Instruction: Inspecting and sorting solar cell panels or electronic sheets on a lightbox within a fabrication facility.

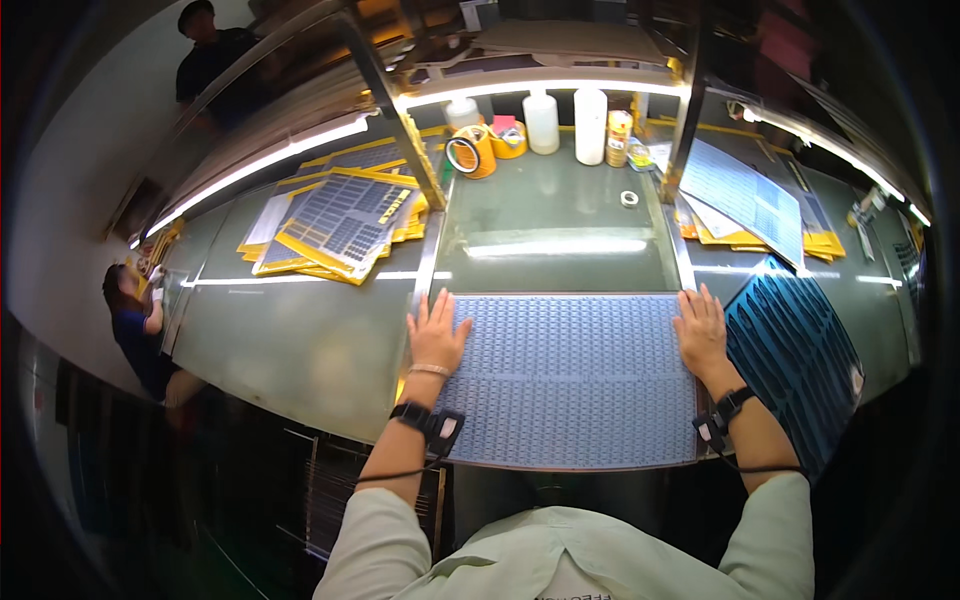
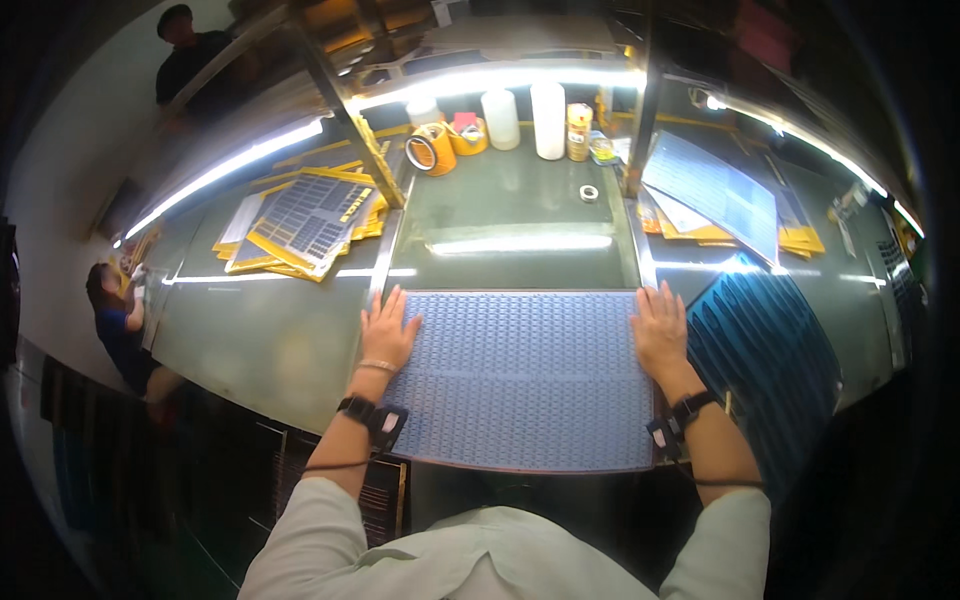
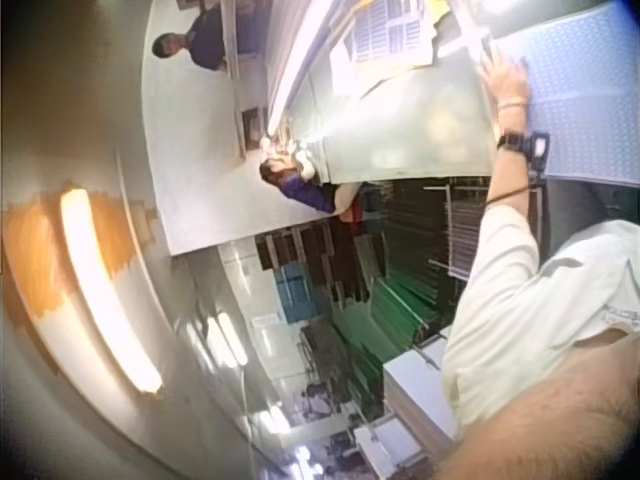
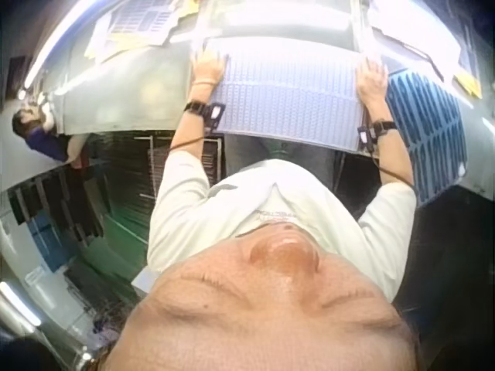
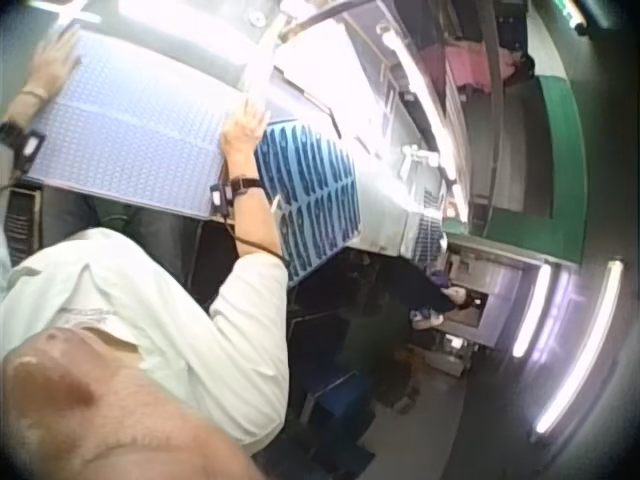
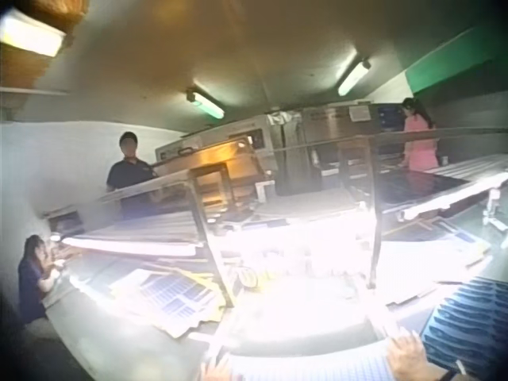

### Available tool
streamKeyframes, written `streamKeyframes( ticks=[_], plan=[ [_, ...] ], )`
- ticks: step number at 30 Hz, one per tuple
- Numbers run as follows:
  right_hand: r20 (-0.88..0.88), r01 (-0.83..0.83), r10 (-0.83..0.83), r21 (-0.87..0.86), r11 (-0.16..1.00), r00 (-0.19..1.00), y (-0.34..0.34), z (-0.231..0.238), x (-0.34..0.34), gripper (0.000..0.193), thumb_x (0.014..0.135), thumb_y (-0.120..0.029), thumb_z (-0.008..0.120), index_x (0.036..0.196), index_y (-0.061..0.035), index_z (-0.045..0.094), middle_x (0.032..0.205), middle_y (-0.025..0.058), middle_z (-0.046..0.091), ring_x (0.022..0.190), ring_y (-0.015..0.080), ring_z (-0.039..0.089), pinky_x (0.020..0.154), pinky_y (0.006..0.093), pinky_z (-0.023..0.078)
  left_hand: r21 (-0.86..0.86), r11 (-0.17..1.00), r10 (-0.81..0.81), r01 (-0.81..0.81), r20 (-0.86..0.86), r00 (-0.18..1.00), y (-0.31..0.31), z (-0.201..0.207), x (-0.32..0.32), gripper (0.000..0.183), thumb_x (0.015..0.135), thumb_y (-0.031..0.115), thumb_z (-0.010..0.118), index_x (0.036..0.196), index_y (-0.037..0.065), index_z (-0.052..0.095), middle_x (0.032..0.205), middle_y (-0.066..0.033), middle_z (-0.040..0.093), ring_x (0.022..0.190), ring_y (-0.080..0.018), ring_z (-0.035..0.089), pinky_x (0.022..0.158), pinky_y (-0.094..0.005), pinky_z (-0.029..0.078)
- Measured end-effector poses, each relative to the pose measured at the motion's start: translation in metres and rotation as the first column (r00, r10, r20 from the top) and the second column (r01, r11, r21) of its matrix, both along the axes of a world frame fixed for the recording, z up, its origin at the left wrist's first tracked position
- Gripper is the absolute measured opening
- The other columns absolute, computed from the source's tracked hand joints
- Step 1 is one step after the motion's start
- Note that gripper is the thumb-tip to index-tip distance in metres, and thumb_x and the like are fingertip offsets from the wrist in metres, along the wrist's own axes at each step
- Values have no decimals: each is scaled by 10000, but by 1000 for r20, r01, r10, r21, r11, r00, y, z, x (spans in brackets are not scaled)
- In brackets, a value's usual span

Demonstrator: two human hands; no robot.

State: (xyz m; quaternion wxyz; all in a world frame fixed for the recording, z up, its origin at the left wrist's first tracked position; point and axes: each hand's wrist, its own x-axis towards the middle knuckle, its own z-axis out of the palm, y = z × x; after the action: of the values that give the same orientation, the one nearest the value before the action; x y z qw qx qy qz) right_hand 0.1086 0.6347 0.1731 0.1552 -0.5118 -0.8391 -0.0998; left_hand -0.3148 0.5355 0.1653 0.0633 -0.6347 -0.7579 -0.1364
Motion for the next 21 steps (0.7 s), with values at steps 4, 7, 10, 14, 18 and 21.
streamKeyframes(
  ticks=[4, 7, 10, 14, 18, 21],
  plan=[
    [2, 18, -18, -41, 999, 1000, -10, 3, 1, 472, 845, -225, 512, 1252, 4, 441, 1311, 136, 412, 1274, 330, 310, 1056, 483, 217, -36, 994, 108, -108, -5, 994, 12, -11, 5, 599, 890, 468, 403, 1335, 67, 390, 1427, -66, 326, 1346, -282, 219, 1065, -553, 133],
    [-5, -8, 7, -95, 995, 1000, -47, 14, 9, 501, 847, -206, 496, 1276, 35, 405, 1368, 166, 353, 1293, 362, 271, 1067, 500, 180, -20, 991, 131, -131, 1, 991, 5, -13, 8, 636, 895, 496, 365, 1361, 62, 346, 1441, -67, 300, 1364, -262, 180, 1073, -553, 102],
    [-45, -87, 79, -229, 969, 996, -131, 27, 24, 566, 847, -213, 470, 1301, 96, 335, 1396, 246, 285, 1315, 418, 208, 1077, 530, 115, -76, 981, 174, -176, -34, 984, -3, -13, 4, 664, 894, 512, 344, 1380, 63, 305, 1466, -64, 245, 1373, -252, 150, 1078, -549, 80],
    [-120, -14, -15, -236, 972, 993, -239, 32, 50, 446, 749, -151, 613, 1138, 46, 518, 1239, 210, 472, 1146, 396, 432, 982, 501, 318, -152, 968, 194, -201, -58, 979, -3, -10, 6, 693, 892, 527, 334, 1380, 37, 293, 1473, -90, 216, 1378, -261, 118, 1075, -552, 72],
    [-653, -108, -689, -745, 658, 315, -243, 16, 60, 208, 870, -149, 547, 991, 19, 559, 931, 119, 636, 800, 203, 625, 747, 318, 491, -181, 957, 211, -228, -108, 972, -41, 1, 12, 743, 889, 552, 316, 1368, -15, 283, 1465, -160, 198, 1378, -297, 84, 1069, -559, 71],
    [-340, -763, -937, -584, 277, -79, -216, 21, 60, 216, 885, -119, 532, 1052, 17, 529, 927, 92, 623, 824, 188, 616, 750, 302, 494, -175, 959, 218, -223, -47, 975, -130, 8, 17, 716, 884, 532, 368, 1342, -18, 331, 1457, -184, 202, 1365, -350, 102, 1063, -550, 102]
  ],
)
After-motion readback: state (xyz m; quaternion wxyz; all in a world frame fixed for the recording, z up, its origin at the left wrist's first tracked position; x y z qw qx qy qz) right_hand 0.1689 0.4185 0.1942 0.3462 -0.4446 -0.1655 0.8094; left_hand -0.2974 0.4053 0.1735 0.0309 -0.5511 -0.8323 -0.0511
